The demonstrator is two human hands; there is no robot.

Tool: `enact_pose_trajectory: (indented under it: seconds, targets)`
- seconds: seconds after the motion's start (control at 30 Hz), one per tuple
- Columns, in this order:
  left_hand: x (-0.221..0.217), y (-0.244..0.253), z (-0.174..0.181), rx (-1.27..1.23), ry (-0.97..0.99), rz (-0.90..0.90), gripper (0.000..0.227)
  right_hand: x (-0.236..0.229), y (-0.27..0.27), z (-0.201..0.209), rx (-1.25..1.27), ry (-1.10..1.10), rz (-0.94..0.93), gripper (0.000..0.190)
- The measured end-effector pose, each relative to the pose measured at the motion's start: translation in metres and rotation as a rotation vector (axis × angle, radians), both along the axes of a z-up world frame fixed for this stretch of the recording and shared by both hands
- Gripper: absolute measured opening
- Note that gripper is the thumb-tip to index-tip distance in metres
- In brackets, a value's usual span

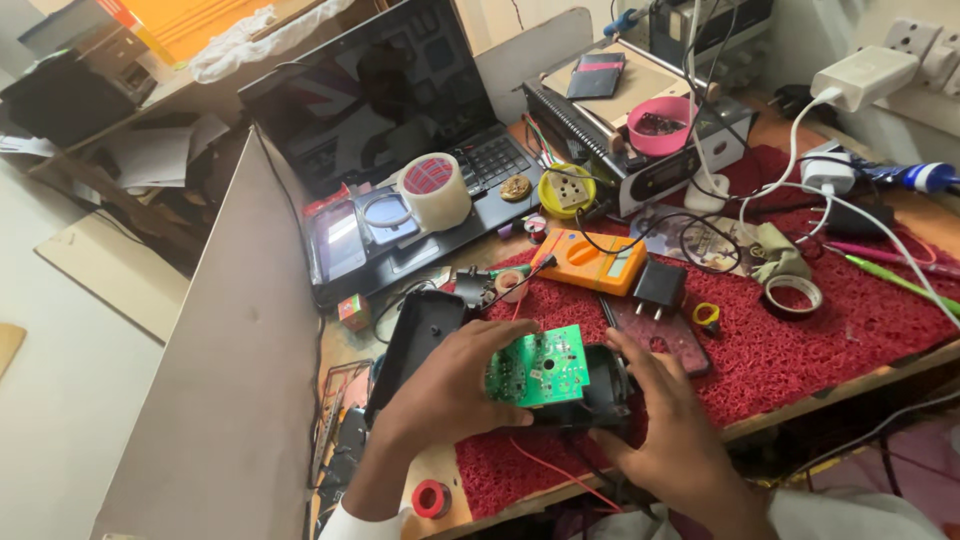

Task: The person disassembles a black electronic device, removes the circuit board, and reassembles the device by placing the board back into the casing and closing it. The person handles the device casing, circuit board, and wires throughout the process.

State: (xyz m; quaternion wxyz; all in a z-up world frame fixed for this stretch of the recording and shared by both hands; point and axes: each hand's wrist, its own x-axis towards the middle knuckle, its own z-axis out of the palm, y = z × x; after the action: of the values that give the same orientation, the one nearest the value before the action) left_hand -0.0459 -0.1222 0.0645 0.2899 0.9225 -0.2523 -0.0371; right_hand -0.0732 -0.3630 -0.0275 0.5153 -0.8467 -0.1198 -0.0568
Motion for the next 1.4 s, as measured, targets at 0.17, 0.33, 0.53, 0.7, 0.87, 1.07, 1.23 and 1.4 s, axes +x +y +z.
enact_pose_trajectory:
  seconds: [0.17,0.33,0.53,0.7,0.87,1.07,1.23,1.4]
  targets:
    - [-0.008,-0.001,0.0,-0.008,0.03,0.042,0.115,-0.003,-0.006,0.03,-0.242,-0.225,0.076,0.119]
    - [-0.015,0.001,-0.004,-0.113,-0.043,0.02,0.127,0.018,0.025,0.062,-0.447,-0.5,0.354,0.106]
    - [-0.009,0.071,0.0,-0.246,-0.234,0.141,0.072,0.042,0.052,0.084,-0.719,-0.269,0.483,0.093]
    - [0.021,0.118,-0.02,-0.033,0.02,0.61,0.057,0.041,0.064,0.094,-0.887,-0.213,0.509,0.094]
    - [0.048,0.11,-0.061,0.095,0.176,0.69,0.053,0.04,0.073,0.102,-0.979,-0.136,0.498,0.094]
    - [0.062,0.105,-0.078,-0.075,0.066,0.771,0.04,0.042,0.073,0.112,-0.923,-0.125,0.478,0.088]
    - [0.044,0.109,-0.061,-0.236,-0.037,0.776,0.033,0.042,0.07,0.119,-0.874,-0.161,0.498,0.086]
    - [0.017,0.096,-0.024,-0.433,-0.36,0.743,0.033,0.044,0.065,0.122,-0.87,-0.177,0.468,0.086]
